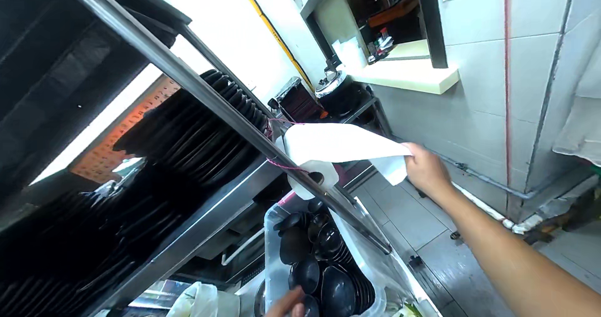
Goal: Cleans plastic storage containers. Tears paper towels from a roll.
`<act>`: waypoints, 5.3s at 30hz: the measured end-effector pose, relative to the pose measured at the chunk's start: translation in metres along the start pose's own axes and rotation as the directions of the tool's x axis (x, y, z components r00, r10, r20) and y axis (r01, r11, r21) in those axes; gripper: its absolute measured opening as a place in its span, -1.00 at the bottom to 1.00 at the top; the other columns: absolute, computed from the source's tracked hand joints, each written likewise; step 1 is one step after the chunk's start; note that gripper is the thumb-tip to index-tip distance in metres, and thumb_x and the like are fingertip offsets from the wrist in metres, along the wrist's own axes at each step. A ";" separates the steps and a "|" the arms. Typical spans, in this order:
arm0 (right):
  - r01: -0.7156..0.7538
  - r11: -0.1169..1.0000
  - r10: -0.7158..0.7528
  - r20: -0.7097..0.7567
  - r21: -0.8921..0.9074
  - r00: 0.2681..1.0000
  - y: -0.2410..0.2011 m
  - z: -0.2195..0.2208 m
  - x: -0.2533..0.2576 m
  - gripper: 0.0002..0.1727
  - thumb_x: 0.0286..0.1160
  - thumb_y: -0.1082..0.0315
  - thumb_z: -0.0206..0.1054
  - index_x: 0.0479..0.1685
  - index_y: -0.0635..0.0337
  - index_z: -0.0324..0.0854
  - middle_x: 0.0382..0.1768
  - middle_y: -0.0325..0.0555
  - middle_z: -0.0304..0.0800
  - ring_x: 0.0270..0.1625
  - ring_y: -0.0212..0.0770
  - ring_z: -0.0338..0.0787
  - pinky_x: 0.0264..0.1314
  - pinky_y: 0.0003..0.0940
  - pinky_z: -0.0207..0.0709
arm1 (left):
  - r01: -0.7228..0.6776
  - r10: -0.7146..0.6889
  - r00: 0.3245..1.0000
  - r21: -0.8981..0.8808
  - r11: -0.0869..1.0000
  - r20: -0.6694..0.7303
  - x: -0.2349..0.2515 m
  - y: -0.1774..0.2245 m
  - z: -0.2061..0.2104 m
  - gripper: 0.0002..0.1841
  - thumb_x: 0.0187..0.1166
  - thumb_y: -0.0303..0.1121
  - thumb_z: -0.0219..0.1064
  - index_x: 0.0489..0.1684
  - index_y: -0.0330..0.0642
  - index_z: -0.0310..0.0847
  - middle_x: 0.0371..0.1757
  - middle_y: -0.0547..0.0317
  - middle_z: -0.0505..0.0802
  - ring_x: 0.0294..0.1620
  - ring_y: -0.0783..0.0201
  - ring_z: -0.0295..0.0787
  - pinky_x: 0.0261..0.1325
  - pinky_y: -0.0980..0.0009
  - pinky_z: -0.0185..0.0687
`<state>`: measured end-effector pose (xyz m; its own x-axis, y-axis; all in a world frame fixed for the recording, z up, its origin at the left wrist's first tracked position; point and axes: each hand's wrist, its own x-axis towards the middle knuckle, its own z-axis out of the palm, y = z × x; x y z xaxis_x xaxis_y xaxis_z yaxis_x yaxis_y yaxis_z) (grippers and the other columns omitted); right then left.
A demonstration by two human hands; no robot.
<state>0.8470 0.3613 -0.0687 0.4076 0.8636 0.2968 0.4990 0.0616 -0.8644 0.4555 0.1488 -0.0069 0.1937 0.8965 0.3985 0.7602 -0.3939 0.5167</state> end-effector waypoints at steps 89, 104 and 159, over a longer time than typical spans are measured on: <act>0.125 0.992 -0.104 0.416 -0.024 0.904 0.101 0.048 -0.056 -0.67 0.81 0.17 0.13 0.17 0.09 0.77 0.06 -0.01 0.88 0.18 -0.01 0.85 0.33 0.13 0.65 | 0.091 -0.153 0.940 -0.207 0.974 -0.304 0.188 0.029 0.077 -0.38 0.83 -0.13 0.06 0.81 -0.13 -0.01 0.40 -0.05 0.64 0.10 0.26 0.81 0.07 0.23 0.82; -0.231 0.959 0.279 0.428 -0.161 0.859 0.160 0.123 -0.109 -0.06 0.28 0.02 0.66 0.76 -0.01 0.35 0.61 0.17 0.47 0.54 0.33 0.51 0.43 0.39 0.46 | -0.222 0.237 0.937 0.088 0.971 -0.255 0.095 0.058 0.094 -0.34 0.63 -0.33 0.24 0.62 -0.62 0.14 0.42 -0.37 0.61 0.25 0.22 0.72 0.22 0.34 0.72; 0.223 0.963 -0.236 0.079 0.149 0.968 0.043 0.086 -0.064 -0.72 0.70 0.19 0.26 0.13 0.06 0.80 0.02 -0.12 0.87 0.14 -0.11 0.84 0.29 0.00 0.70 | -0.061 0.033 0.915 -0.056 0.997 -0.403 0.187 0.020 0.067 -0.21 0.57 -0.14 0.33 0.73 -0.34 0.07 0.70 -0.23 0.38 0.51 0.15 0.57 0.34 0.28 0.68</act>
<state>0.7771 0.3519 -0.1598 0.2167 0.8611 0.4599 0.4574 0.3266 -0.8271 0.5487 0.3219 0.0270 -0.0476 0.7251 0.6869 0.7110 -0.4585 0.5332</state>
